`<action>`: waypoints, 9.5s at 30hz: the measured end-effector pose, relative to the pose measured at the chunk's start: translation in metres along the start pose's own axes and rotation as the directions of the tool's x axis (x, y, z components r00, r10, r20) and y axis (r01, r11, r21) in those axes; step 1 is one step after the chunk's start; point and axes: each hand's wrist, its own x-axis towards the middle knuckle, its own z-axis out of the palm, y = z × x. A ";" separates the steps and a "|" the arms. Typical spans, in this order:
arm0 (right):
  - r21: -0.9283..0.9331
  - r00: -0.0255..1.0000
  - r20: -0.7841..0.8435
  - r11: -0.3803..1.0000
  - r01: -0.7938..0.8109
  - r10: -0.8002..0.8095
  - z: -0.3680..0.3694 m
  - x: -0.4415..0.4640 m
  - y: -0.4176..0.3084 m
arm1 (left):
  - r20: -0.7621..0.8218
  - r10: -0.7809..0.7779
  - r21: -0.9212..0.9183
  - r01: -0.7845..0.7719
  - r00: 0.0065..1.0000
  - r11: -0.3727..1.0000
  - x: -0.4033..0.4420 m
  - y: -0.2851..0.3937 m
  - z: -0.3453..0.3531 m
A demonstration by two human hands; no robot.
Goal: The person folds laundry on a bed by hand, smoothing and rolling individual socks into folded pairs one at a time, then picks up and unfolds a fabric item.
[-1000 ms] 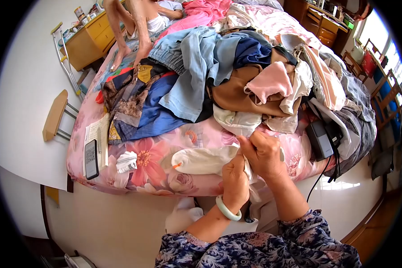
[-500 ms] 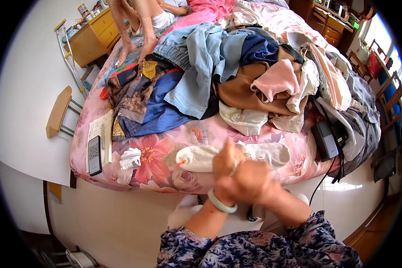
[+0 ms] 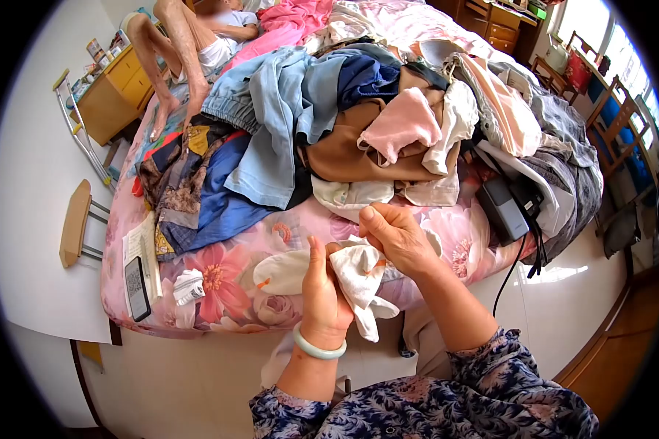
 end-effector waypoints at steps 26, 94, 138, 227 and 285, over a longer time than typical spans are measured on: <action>0.503 1.000 -0.016 0.864 0.027 -0.022 -0.021 0.000 -0.015 | 0.106 -0.107 0.484 0.043 0.989 0.874 -0.007 0.012 0.001; -0.390 0.834 0.364 0.745 0.541 -0.415 0.029 -0.032 -0.026 | -0.094 0.245 0.421 -0.185 0.965 0.888 -0.015 0.044 -0.017; -0.877 0.952 0.207 0.389 0.283 -0.226 0.010 0.007 0.029 | -0.040 0.443 0.842 0.269 0.896 -0.468 -0.048 0.103 -0.049; -0.049 0.929 0.356 0.991 0.128 -0.102 0.016 -0.008 -0.005 | 0.174 0.461 0.809 -0.393 0.870 0.437 -0.015 0.038 -0.010; -0.014 0.865 0.312 0.908 0.418 -0.393 0.014 0.005 0.024 | 0.730 0.462 0.680 -0.464 0.504 -0.568 -0.028 0.041 0.001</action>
